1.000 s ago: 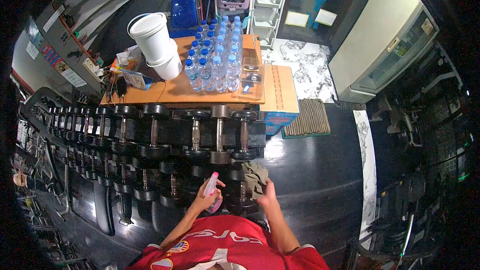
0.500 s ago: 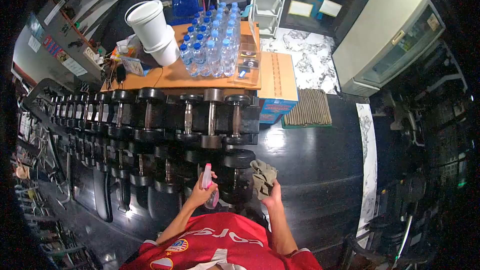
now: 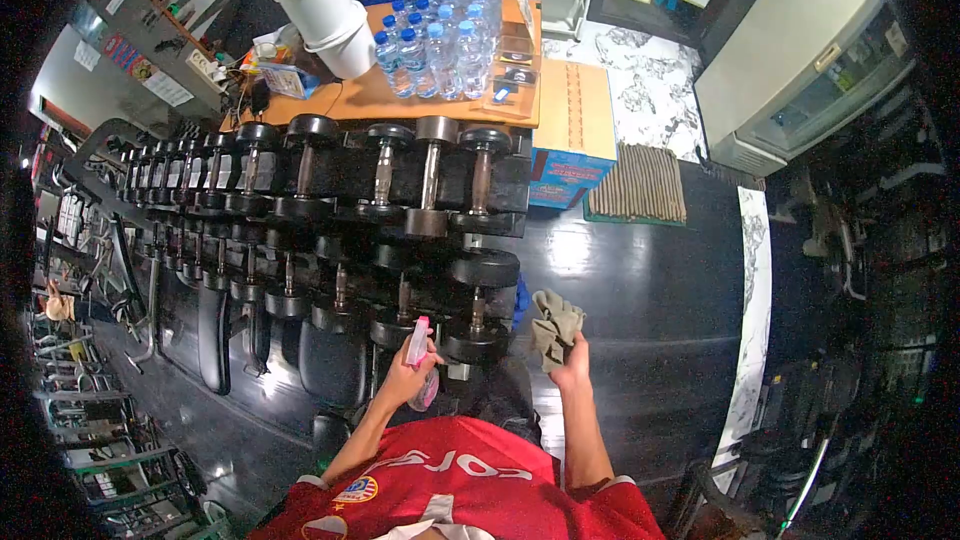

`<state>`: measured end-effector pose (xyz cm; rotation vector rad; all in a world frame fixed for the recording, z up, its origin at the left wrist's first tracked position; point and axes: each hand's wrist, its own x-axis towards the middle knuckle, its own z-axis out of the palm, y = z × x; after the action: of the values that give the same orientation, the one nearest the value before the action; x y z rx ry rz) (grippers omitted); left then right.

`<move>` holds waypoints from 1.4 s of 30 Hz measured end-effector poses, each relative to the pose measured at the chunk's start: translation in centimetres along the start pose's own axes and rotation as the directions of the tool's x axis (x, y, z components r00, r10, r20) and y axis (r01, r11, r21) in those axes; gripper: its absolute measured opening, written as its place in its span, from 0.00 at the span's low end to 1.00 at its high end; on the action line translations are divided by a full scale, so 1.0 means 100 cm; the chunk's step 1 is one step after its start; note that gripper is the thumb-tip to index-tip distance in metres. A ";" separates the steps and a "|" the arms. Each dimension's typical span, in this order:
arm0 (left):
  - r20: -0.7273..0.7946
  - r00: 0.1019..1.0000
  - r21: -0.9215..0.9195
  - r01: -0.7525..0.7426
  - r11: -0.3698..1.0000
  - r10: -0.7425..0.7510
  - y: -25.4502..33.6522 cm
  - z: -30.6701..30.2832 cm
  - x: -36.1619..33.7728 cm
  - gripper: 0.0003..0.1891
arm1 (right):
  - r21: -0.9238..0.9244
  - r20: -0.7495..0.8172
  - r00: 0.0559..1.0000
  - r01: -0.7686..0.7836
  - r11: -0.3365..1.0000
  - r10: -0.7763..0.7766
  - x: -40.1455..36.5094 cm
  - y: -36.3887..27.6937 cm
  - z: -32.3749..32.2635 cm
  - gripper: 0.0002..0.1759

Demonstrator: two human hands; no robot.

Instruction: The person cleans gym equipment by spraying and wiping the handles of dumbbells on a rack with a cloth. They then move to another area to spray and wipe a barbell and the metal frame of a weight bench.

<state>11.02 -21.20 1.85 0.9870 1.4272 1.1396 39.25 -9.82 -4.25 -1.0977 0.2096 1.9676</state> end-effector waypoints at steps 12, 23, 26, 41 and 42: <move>-0.053 0.997 -0.173 -0.066 0.983 0.058 -0.017 -0.039 -0.081 0.17 | 0.026 -0.019 0.992 0.129 0.991 -0.129 -0.079 0.105 -0.037 0.25; 0.055 0.998 -0.123 0.023 0.992 -0.016 -0.034 -0.027 -0.055 0.15 | 0.018 -0.002 0.993 0.118 0.993 -0.118 -0.131 0.184 -0.081 0.29; 0.083 0.994 -0.093 0.080 0.992 -0.073 -0.039 -0.018 -0.022 0.17 | -0.038 -0.019 0.993 0.113 0.993 -0.113 -0.130 0.181 -0.081 0.29; 0.042 0.953 0.077 0.296 0.952 -0.300 -0.100 0.043 0.112 0.10 | -0.305 -0.068 0.924 0.339 0.890 -0.376 0.007 0.055 -0.102 0.27; 0.012 0.956 0.100 0.289 0.952 -0.292 -0.104 0.045 0.113 0.10 | -0.300 0.005 0.914 0.389 0.871 -0.407 0.009 0.045 -0.075 0.27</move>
<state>13.76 -11.90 -10.92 0.8217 1.5591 0.8448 40.30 -15.91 -10.48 -1.2746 -0.2754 1.6233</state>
